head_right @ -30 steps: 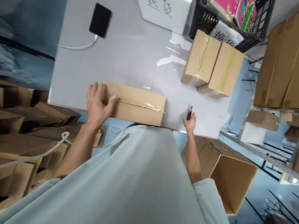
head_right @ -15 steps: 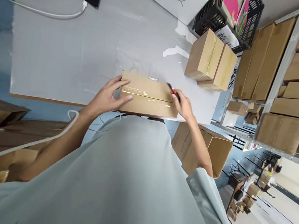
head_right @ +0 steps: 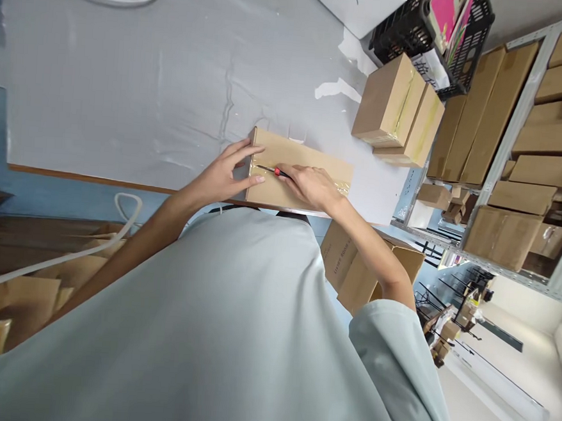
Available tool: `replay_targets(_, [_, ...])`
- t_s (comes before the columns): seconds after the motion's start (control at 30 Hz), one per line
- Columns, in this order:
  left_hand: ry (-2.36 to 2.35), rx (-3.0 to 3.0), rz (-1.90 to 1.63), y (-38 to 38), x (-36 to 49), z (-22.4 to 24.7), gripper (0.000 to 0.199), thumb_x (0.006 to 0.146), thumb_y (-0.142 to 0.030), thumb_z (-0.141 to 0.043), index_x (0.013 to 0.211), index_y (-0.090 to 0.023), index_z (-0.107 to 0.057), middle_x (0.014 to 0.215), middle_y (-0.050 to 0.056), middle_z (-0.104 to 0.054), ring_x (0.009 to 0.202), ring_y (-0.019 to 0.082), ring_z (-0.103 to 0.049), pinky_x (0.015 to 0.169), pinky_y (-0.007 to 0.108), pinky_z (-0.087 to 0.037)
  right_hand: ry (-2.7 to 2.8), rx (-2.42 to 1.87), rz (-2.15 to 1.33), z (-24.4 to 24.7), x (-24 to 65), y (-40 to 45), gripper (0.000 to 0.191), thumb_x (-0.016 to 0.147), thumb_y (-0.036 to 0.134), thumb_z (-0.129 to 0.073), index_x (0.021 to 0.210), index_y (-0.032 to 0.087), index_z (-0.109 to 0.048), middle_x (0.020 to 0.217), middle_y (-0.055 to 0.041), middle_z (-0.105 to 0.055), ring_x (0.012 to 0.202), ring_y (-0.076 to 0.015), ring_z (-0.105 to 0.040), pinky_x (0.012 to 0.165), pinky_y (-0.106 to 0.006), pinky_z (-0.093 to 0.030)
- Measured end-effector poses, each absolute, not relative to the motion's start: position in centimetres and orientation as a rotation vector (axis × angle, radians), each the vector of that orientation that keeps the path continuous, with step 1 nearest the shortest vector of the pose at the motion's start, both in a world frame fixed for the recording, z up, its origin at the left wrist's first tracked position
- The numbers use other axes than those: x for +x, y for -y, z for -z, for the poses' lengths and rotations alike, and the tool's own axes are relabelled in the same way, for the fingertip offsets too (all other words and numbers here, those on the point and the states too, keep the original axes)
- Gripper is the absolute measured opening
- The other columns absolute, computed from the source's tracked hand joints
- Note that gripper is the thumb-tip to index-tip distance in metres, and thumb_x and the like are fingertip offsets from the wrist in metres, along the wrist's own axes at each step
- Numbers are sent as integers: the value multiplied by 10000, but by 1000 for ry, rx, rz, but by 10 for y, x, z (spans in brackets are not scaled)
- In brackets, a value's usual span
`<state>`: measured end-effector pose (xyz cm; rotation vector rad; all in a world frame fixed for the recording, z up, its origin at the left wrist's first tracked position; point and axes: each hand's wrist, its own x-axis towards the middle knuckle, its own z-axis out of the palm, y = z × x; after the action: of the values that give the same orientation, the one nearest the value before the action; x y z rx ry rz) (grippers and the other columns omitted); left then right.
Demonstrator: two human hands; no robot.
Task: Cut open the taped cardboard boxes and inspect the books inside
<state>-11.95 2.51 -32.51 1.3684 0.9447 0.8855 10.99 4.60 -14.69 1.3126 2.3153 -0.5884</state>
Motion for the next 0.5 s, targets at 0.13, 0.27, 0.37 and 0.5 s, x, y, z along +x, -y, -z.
replay_targets(0.13, [-925, 1344, -901, -24, -118, 327, 983, 902, -784, -845, 1711, -275, -614, 1854, 146, -414, 1758, 466, -332, 1437, 641, -313, -2332, 1282, 580, 149, 109, -49, 515, 1279, 469, -307, 1539, 223, -676, 1349, -116, -857, 1177, -315, -810, 949, -349, -549])
replay_targets(0.27, [-931, 1356, -900, -24, -118, 327, 993, 908, -801, -837, 1721, -281, -604, 1861, 140, -407, 1761, 456, -332, 1440, 637, -305, -2330, 1279, 590, 152, 108, -51, 513, 1283, 493, -324, 1514, 210, -684, 1290, -111, -864, 1147, -312, -819, 976, -361, -550])
replay_targets(0.37, [-940, 1368, -901, -24, -118, 326, 1004, 905, -815, -834, 1724, -284, -600, 1857, 140, -413, 1755, 461, -343, 1429, 644, -328, -2364, 1269, 589, 156, 109, -53, 525, 1285, 509, -315, 1510, 208, -682, 1232, -100, -864, 1127, -306, -822, 1020, -382, -553])
replay_targets(0.5, [-968, 1347, -885, -24, -120, 324, 1018, 879, -827, -858, 1703, -280, -619, 1855, 146, -416, 1748, 483, -342, 1415, 675, -347, -2391, 1216, 568, 160, 109, -60, 506, 1285, 490, -337, 1472, 194, -703, 1158, -102, -858, 1131, -319, -822, 1059, -427, -559])
